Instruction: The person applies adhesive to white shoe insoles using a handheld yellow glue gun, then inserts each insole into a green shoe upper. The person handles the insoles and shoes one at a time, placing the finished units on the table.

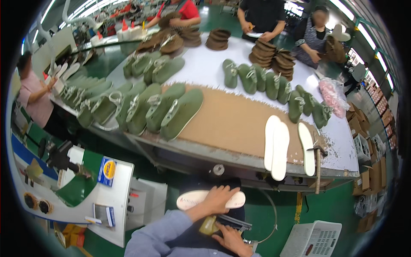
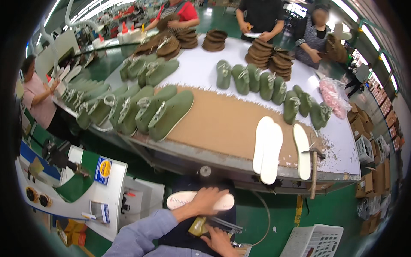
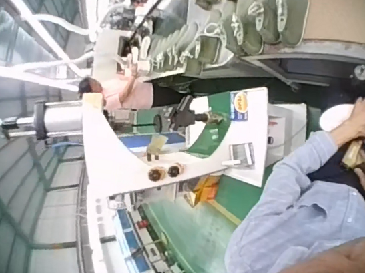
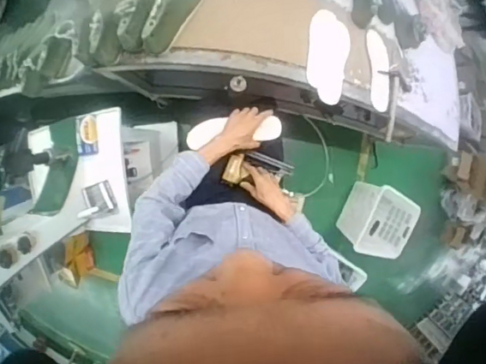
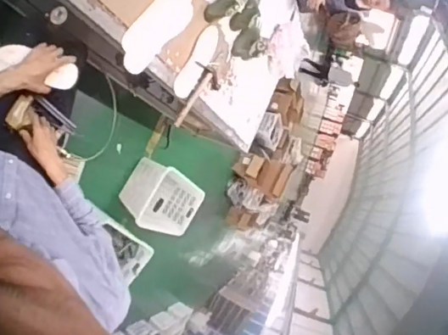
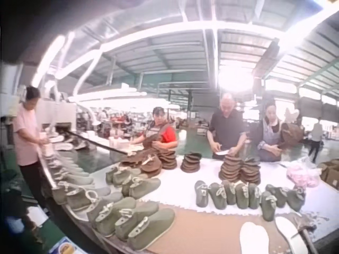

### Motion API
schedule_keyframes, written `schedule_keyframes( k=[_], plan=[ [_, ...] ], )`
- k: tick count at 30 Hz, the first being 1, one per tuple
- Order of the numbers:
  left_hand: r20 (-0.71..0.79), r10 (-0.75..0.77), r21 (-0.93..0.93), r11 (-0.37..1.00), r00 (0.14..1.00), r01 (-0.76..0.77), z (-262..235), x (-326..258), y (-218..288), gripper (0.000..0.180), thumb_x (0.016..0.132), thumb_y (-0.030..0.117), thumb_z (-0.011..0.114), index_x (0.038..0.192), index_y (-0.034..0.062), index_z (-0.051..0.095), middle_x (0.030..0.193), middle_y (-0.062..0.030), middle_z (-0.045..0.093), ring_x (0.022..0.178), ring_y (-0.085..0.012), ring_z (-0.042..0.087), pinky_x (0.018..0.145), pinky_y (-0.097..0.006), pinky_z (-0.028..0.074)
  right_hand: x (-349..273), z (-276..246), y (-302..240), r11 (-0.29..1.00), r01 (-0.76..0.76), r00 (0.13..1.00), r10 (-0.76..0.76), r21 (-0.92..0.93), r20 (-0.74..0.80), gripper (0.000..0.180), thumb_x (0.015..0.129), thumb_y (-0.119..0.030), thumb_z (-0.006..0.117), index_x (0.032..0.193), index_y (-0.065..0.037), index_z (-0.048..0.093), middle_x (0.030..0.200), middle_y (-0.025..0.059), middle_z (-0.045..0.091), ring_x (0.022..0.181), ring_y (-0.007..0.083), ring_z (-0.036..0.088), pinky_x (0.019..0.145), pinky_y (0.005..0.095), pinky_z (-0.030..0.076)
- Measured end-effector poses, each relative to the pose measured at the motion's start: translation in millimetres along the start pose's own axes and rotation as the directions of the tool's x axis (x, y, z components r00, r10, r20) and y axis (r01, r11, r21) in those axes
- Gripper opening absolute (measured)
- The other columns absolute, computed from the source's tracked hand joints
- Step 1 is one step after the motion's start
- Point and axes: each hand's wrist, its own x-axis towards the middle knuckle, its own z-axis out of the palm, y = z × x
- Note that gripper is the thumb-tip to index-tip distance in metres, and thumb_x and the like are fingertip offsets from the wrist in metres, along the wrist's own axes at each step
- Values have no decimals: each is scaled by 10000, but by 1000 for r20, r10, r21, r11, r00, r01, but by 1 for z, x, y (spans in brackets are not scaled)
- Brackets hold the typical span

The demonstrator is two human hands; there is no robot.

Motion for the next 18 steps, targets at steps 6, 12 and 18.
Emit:
schedule_keyframes(
  k=[6, 12, 18],
  plan=[
    [-346, -288, -585, 810, 893, 34, -147, -12, 42, 857, 745, 352, 903, 1415, 31, 477, 1263, -194, 637, 1159, -301, 663, 989, -395, 535, -12, 9, -9, 981, -28, 984, 61, 192, -169, 473, 958, -295, 703, 1355, -60, 599, 1186, 221, 676, 1085, 451, 643, 918, 522, 523],
    [-801, -378, -572, 711, 464, -409, -254, 57, -14, 735, 810, 164, 901, 1386, -5, 478, 1229, -119, 641, 1081, -215, 642, 946, -342, 537, -12, 6, 2, 975, 16, 985, 23, 224, -171, 430, 963, -293, 697, 1311, -51, 625, 1198, 211, 678, 1079, 444, 649, 921, 509, 530],
    [-743, -442, -406, 895, 502, 187, -181, 94, -111, 643, 801, 227, 857, 1323, -20, 573, 1241, -201, 666, 1140, -315, 658, 998, -406, 512, 11, -77, -11, 937, 145, 857, 41, 316, -514, 294, 902, -199, 758, 1150, -45, 722, 1012, 195, 733, 997, 402, 707, 827, 432, 569]
  ],
)
